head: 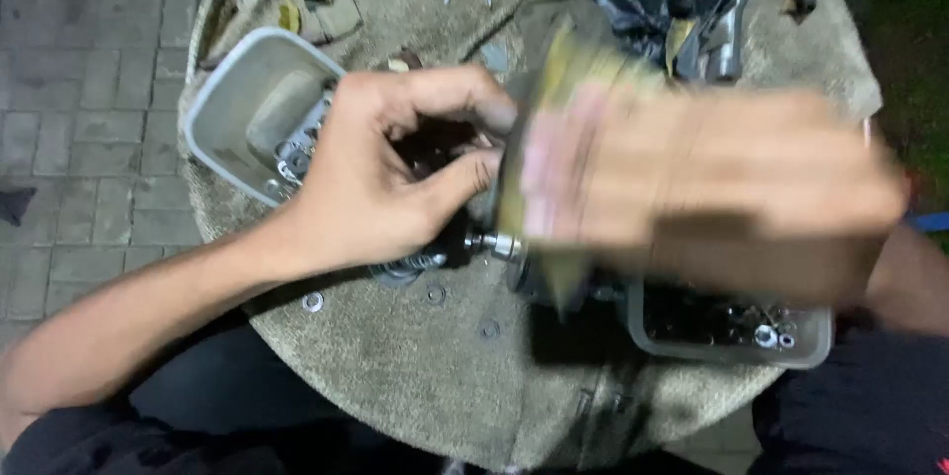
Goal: The person holds a metal mechanical component in their left hand and sands its surface with a piece of sandpaper held in their right hand. They rotate the component to sand different areas, including the cylindrical shaft and the main body, while sitting on the ground.
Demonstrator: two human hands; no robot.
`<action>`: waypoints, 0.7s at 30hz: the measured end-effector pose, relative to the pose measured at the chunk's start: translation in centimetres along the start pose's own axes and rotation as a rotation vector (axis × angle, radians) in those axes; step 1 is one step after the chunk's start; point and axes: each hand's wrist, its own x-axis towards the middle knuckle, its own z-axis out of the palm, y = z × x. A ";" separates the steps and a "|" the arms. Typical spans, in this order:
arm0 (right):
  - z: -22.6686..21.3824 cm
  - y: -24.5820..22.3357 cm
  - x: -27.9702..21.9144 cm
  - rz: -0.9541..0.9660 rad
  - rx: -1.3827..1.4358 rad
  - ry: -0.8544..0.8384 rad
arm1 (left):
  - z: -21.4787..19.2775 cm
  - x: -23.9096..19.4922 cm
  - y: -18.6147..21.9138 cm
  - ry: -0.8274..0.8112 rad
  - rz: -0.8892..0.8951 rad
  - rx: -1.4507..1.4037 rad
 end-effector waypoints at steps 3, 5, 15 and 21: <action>-0.4 -2.2 2.2 0.265 0.247 -0.070 | -0.1 0.2 0.3 -0.010 -0.037 -0.048; -0.6 -1.6 3.2 0.360 0.087 0.110 | -0.2 0.5 1.0 -0.008 -0.026 -0.044; 0.0 -1.3 2.7 0.238 0.066 0.153 | -0.4 0.5 0.6 -0.020 -0.007 -0.088; 1.1 0.4 -0.3 0.119 0.029 0.173 | -0.1 0.2 0.4 -0.013 -0.021 -0.027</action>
